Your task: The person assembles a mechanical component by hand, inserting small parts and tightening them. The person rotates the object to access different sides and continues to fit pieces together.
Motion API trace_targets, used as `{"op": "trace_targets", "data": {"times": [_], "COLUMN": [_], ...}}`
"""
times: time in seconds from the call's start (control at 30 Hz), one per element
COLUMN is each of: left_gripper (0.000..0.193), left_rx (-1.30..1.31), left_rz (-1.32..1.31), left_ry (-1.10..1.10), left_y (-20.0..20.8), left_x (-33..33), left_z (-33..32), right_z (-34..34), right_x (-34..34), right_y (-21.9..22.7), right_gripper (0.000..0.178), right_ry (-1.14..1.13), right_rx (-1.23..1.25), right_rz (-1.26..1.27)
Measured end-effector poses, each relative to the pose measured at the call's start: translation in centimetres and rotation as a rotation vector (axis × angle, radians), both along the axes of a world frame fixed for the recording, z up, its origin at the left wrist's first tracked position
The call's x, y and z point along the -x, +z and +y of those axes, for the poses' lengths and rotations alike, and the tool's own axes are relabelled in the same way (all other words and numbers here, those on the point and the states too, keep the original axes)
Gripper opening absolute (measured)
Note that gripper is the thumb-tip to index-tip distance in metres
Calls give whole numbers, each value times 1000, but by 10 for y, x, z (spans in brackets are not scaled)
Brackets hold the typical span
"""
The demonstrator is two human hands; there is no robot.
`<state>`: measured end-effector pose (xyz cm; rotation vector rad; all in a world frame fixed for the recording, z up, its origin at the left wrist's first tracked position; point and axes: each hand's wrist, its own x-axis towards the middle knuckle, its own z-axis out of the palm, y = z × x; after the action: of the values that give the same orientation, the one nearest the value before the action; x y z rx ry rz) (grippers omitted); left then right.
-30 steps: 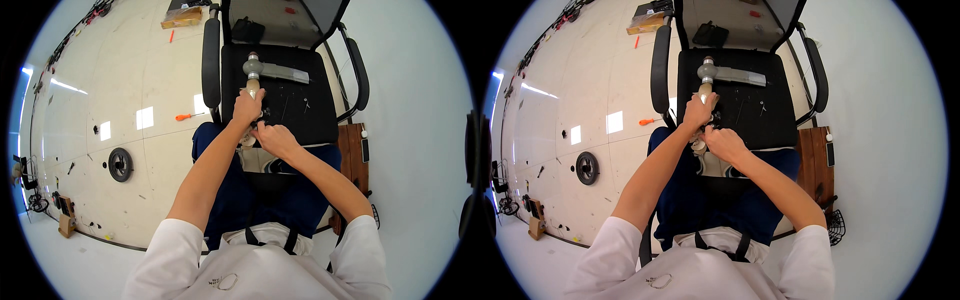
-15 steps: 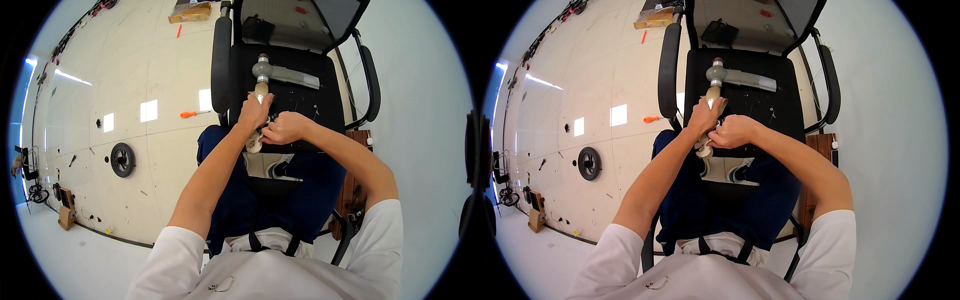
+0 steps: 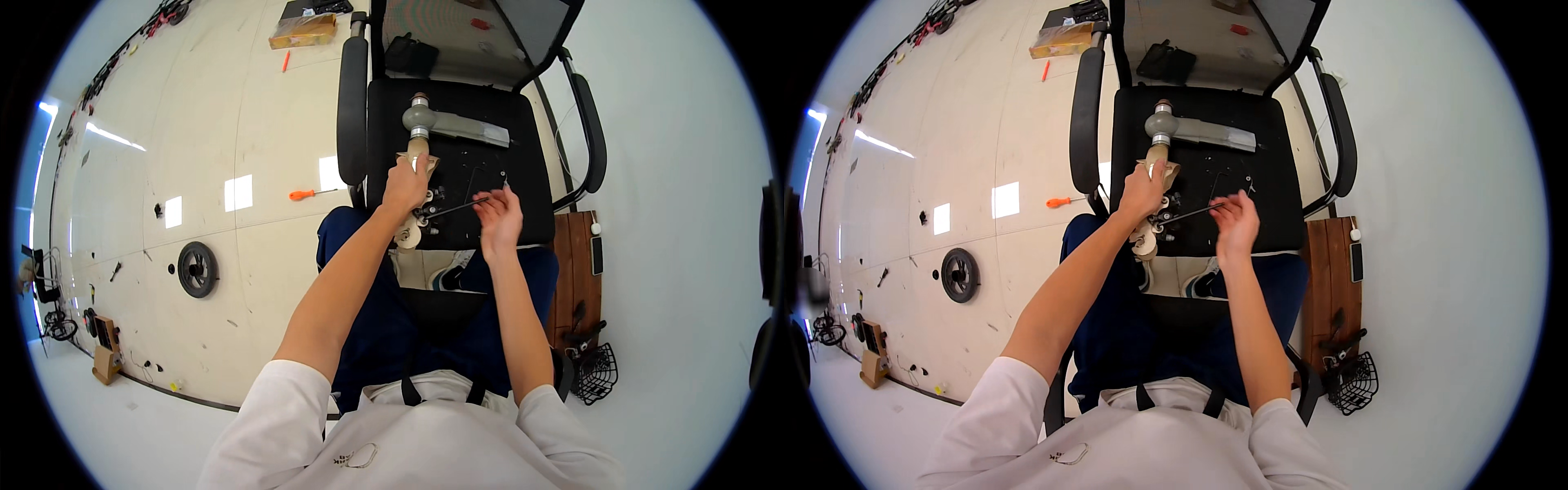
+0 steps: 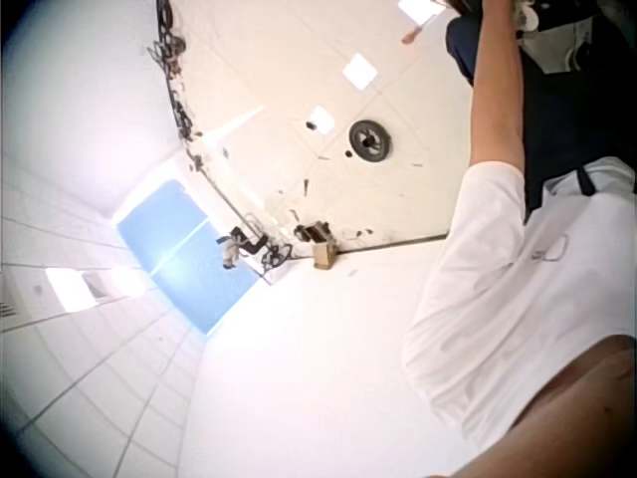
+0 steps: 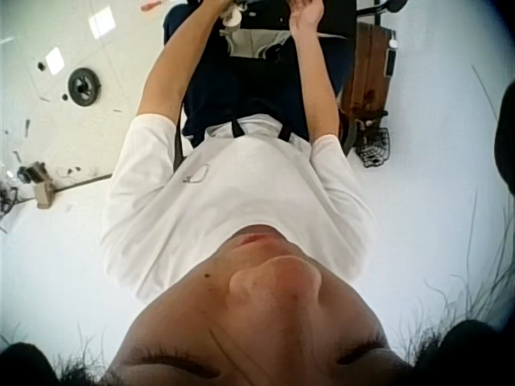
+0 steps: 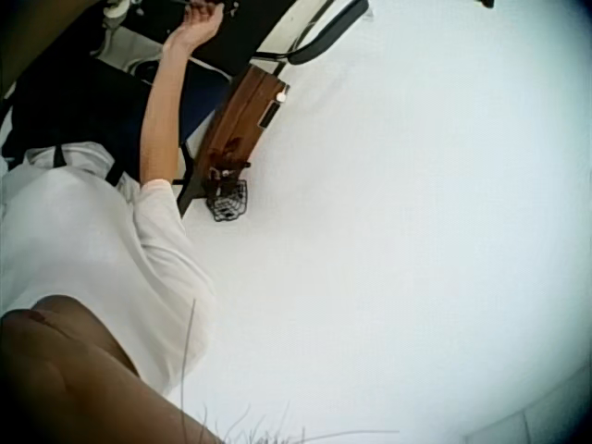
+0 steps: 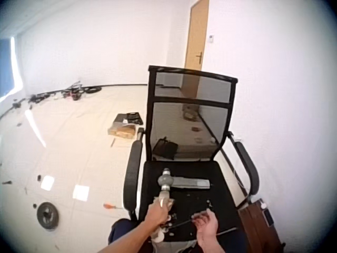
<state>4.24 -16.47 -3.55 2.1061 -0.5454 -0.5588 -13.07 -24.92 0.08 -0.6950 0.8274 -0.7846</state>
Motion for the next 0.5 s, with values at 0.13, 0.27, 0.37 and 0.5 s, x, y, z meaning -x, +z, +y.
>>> {"op": "trace_targets", "data": {"times": [0.13,0.27,0.37,0.5], "left_gripper": [63,58,56,51], "left_rx": [27,-9,34,449], "left_rz": [-43,-33,-125,-113], "left_ry": [7,30,-22,-247], "left_y": [-4,-6,-45,-45], "left_x": [-2,2,-1,44], "left_z": [-6,-7,-22,-39], "right_z": [-16,-23,-35,-16], "right_x": [-53,-70,-97,-171], "right_y": [-9,-15,-21,-4], "right_gripper": [30,34,34,33], "right_ry": [44,-13,83,206], "right_rx": [-38,-9,53,919], "right_rz": [-81,-38,-77,746]}}
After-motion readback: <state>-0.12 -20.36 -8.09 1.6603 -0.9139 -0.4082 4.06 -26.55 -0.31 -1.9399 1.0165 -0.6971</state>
